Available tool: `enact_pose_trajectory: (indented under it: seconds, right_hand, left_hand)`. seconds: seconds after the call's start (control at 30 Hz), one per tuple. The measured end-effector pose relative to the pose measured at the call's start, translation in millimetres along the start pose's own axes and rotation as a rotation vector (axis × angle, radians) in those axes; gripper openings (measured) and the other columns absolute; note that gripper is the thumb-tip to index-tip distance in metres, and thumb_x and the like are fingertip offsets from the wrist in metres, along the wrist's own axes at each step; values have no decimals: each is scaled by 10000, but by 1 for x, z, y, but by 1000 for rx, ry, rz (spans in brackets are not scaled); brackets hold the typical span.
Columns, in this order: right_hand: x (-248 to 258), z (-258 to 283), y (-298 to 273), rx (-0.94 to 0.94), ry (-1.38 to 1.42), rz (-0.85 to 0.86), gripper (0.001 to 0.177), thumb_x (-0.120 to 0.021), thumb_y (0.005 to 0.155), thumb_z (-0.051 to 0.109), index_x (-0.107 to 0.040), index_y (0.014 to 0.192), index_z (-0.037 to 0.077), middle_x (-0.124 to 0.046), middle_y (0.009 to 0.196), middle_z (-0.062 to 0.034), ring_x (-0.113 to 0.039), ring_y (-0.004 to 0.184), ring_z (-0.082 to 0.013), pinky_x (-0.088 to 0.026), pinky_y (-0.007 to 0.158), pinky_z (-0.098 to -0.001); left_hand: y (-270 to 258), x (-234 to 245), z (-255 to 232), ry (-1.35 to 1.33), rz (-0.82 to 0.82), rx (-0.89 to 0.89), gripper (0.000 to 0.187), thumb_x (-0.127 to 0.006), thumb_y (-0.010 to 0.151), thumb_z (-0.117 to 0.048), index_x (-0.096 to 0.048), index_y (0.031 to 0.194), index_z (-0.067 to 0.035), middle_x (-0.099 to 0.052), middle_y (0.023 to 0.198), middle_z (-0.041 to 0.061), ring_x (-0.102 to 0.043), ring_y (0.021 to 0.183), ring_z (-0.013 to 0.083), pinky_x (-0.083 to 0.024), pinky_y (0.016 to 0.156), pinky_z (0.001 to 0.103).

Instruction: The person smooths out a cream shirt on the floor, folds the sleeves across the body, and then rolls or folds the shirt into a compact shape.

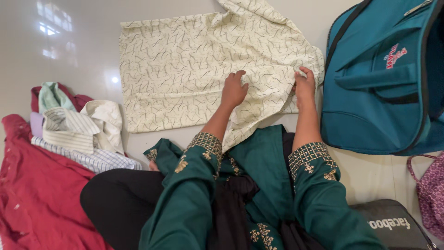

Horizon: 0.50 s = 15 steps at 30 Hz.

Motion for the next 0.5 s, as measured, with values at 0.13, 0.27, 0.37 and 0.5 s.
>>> enact_pose_trajectory:
  seconds: [0.13, 0.27, 0.37, 0.5]
  right_hand:
    - [13, -27, 27, 32, 173, 53, 298, -639, 988, 43, -686, 1281, 73, -627, 990, -10, -594, 795, -74, -484, 648, -242]
    - [26, -44, 40, -7, 224, -67, 231, -622, 981, 34, -693, 1200, 58, -684, 999, -3, -595, 748, -66, -472, 611, -230]
    - [25, -43, 36, -67, 206, -127, 156, -628, 982, 97, -672, 1130, 71, -687, 941, -11, -623, 708, -85, -503, 601, -244]
    - [26, -32, 27, -106, 104, -190, 148, -682, 987, 218, -660, 1030, 78, -667, 858, 0, -598, 695, -79, -467, 583, -242]
  left_hand:
    - [16, -29, 2, -43, 85, 170, 454, -691, 851, -118, -619, 1297, -149, -617, 1111, 152, -600, 1048, 327, -514, 856, 449]
    - [28, -43, 13, -219, 50, 251, 266, -658, 875, -77, -720, 1129, -121, -689, 994, 99, -655, 908, 235, -534, 826, 368]
    - [36, -52, 23, -412, 46, 276, 176, -646, 884, -64, -721, 1043, -86, -718, 930, 58, -652, 815, 178, -534, 776, 318]
    - [38, -54, 26, -566, 46, 269, 192, -674, 846, -22, -714, 1032, -51, -692, 942, 38, -614, 833, 133, -521, 767, 296]
Point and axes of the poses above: each hand's wrist, its own y-axis towards the middle knuckle, its own x-axis out of the back of the hand, z = x × y, the point moved 6 cm from there along y, towards the middle knuckle
